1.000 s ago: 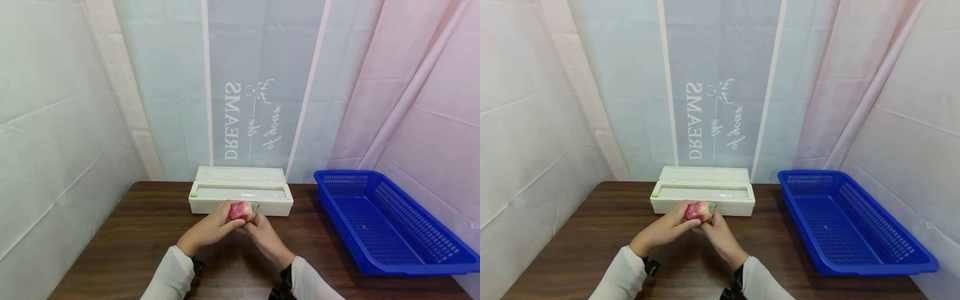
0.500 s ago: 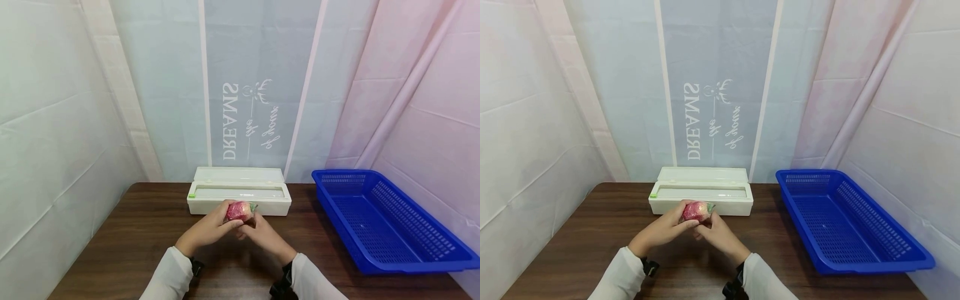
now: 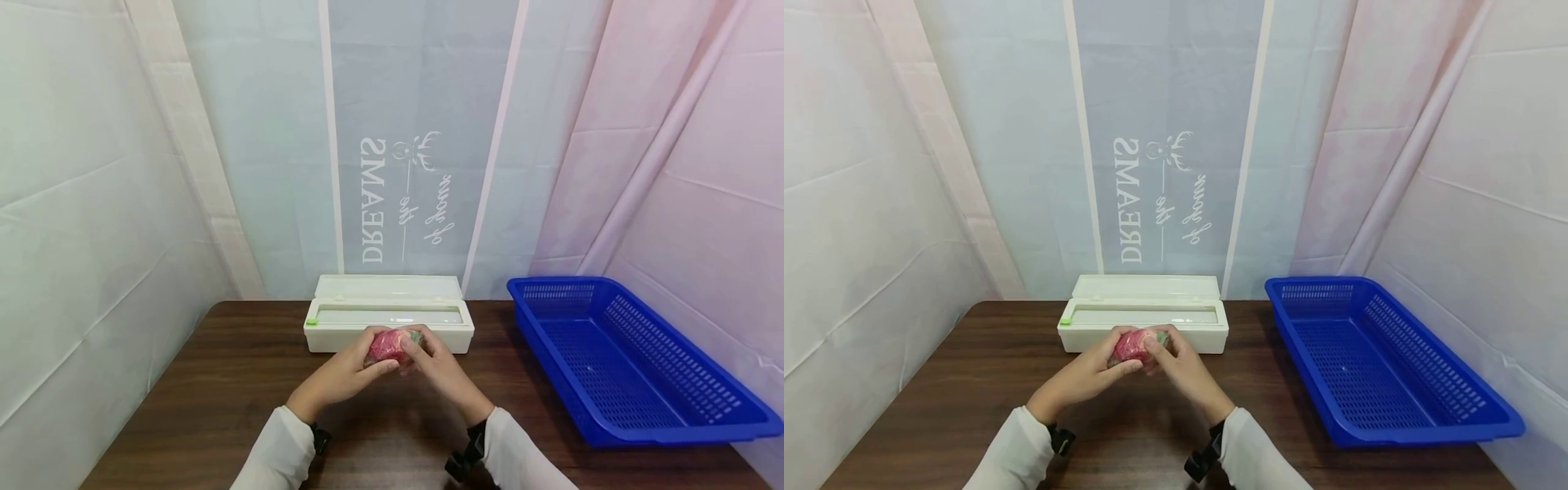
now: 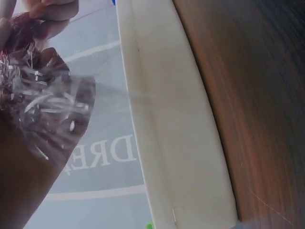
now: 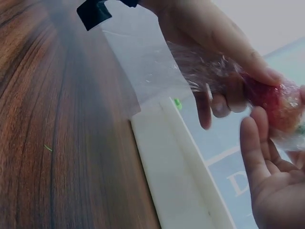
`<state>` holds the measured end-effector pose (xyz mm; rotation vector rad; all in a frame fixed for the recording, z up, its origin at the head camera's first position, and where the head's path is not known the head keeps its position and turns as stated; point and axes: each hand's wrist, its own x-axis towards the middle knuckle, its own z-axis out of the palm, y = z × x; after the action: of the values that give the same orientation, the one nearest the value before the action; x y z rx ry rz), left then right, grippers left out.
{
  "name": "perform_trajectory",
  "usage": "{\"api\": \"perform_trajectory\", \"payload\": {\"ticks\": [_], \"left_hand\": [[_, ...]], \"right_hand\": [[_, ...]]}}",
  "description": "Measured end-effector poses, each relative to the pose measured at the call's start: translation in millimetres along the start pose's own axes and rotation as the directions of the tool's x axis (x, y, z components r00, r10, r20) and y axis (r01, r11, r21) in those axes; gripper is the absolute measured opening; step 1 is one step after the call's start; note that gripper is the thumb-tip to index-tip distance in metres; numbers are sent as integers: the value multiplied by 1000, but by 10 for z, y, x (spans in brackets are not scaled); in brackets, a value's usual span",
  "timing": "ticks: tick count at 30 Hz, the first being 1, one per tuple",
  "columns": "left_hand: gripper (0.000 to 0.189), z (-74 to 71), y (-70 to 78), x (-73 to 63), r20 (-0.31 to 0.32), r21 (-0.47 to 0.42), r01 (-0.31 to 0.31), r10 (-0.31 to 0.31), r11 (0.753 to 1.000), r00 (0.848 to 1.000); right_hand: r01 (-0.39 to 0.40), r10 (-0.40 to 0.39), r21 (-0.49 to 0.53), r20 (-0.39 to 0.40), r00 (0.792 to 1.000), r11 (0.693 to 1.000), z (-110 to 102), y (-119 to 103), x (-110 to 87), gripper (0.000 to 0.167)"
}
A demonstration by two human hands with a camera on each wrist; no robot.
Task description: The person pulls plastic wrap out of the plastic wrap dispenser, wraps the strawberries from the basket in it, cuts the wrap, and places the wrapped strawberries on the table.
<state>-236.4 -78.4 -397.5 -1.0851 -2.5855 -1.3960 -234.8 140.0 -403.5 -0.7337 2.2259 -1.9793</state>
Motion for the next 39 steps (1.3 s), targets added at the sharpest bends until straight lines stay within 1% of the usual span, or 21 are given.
{"api": "perform_trajectory", "payload": {"ticks": [4,6,7,8,9,11,13,14,15,16,17,19,20,21,23,25,27,29,31,36,39], "left_hand": [[55,-65,0,-20,-73,55,30,-26,998,997],[53,-109,0,-30,-136,117,17,-1,993,991],[51,-129,-1,-28,-176,153,-8,35,988,984],[48,-146,-5,-23,-222,198,-36,81,979,972],[44,-161,-5,-14,-268,244,-66,132,968,954],[33,-174,0,8,-354,330,-119,240,936,904],[23,-171,14,35,-412,411,-149,329,899,850],[21,-160,24,44,-429,448,-139,348,883,833],[21,-148,39,50,-436,475,-121,353,872,828],[20,-132,53,53,-438,497,-100,348,862,829],[21,-111,64,53,-436,514,-69,330,855,837],[24,-71,90,47,-427,529,-10,277,849,861],[25,-53,104,42,-421,524,12,247,851,873],[26,-39,114,39,-413,514,29,218,857,884],[27,-17,134,35,-404,474,52,165,879,900],[27,-9,144,36,-392,414,60,118,908,912],[26,-13,141,36,-380,327,74,59,942,923],[26,-24,137,33,-372,232,88,4,969,928],[25,-33,126,29,-364,147,108,-48,983,930],[26,-21,92,33,-352,34,145,-124,989,928],[27,-9,71,35,-337,-26,144,-145,989,930]], "right_hand": [[3,-5,-20,-99,995,1000,-13,6,25,34],[-11,7,-29,-145,989,1000,-28,12,34,34],[-19,14,-32,-163,986,999,-35,14,35,34],[-28,21,-36,-178,984,999,-41,13,36,34],[-38,30,-35,-194,981,999,-46,14,37,34],[-47,39,-31,-214,976,998,-47,15,36,34],[-44,38,-20,-228,973,999,-41,19,38,34],[-38,33,-18,-230,973,999,-35,23,40,34],[-30,25,-19,-229,973,999,-27,25,40,34],[-20,16,-18,-225,974,1000,-19,27,40,34],[-12,7,-21,-219,976,1000,-12,33,41,34],[4,-11,-31,-208,978,1000,4,38,34,34],[11,-17,-34,-204,979,999,12,39,31,34],[15,-22,-35,-201,979,999,18,38,27,34],[23,-30,-36,-197,980,999,25,36,18,34],[22,-29,-40,-193,981,999,30,31,11,34],[14,-20,-32,-182,983,999,30,31,12,35],[-4,2,-8,-168,986,1000,25,36,16,36],[-24,27,19,-157,987,1000,18,42,21,38],[-48,53,37,-148,988,998,12,51,26,40],[-50,53,27,-142,988,998,10,50,27,41]]}}
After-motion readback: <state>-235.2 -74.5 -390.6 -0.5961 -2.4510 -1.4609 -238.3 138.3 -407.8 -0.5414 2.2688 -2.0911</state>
